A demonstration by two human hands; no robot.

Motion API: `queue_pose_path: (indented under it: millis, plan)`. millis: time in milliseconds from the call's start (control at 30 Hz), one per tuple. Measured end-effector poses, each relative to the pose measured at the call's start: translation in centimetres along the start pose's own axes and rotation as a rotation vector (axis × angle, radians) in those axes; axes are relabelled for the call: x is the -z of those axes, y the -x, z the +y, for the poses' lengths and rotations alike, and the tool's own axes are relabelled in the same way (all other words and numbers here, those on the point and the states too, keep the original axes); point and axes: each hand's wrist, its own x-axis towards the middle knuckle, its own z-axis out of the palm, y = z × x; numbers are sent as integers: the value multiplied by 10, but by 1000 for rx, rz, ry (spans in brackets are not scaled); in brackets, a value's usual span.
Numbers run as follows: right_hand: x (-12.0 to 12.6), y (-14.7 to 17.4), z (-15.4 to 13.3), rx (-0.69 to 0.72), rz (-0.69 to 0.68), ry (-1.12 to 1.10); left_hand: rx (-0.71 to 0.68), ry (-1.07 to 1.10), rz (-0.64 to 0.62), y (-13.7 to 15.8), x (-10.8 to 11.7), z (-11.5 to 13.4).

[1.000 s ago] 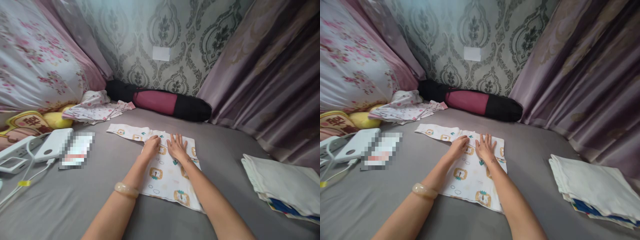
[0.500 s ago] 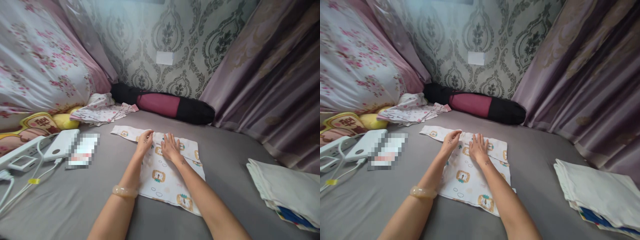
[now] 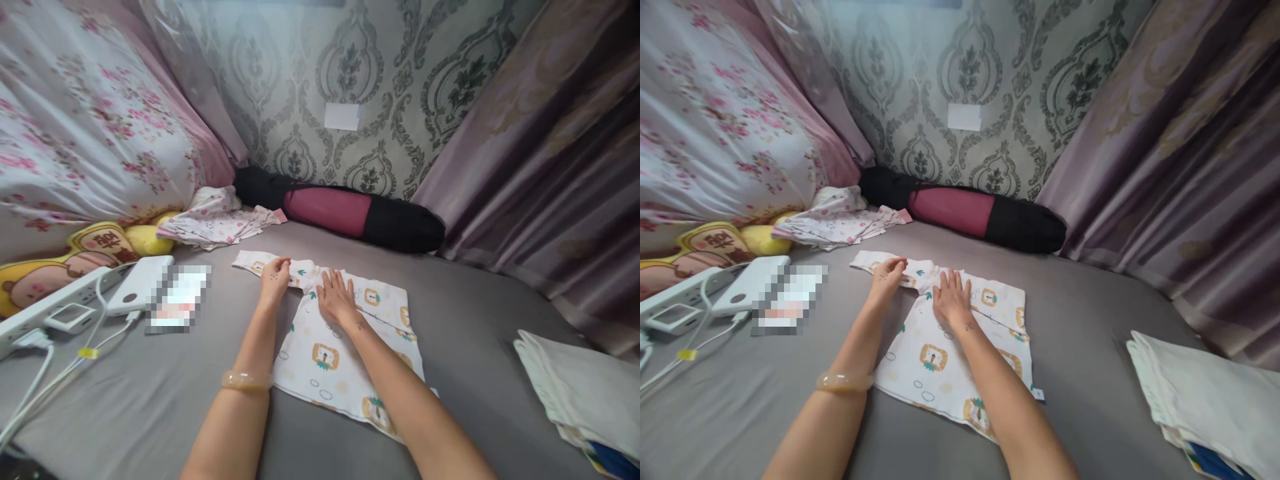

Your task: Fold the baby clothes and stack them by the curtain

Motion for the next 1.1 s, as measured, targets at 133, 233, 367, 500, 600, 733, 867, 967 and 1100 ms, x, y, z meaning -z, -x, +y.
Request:
queue_pose_path:
  millis: [133, 233, 367, 500, 600, 733, 867, 967, 1100]
  plan:
    - [3, 1, 0, 14, 15, 7, 30, -166, 137, -9, 21, -4]
    - [4, 2, 1, 18, 13, 17, 88, -372, 268, -9, 32, -1]
    - [2, 0, 2, 27, 10, 37, 205, -546, 460, -4, 36, 2]
    - [3, -2, 2, 16, -6, 42, 197, -600, 498, -2, 33, -4]
    - [7, -4, -1, 15, -28, 29, 137, -657, 477, -1, 31, -10]
    - [12, -5, -9, 54, 119, 44, 107, -719, 449, -1, 30, -11]
    - [11, -7, -18, 108, 213, 35, 105, -715, 418, -5, 30, -10]
    - [9, -9, -22, 98, 188, 36, 102, -686, 389, -10, 31, -11]
    - [6, -11, -22, 92, 195, 41, 127, -552, 383, -20, 32, -12]
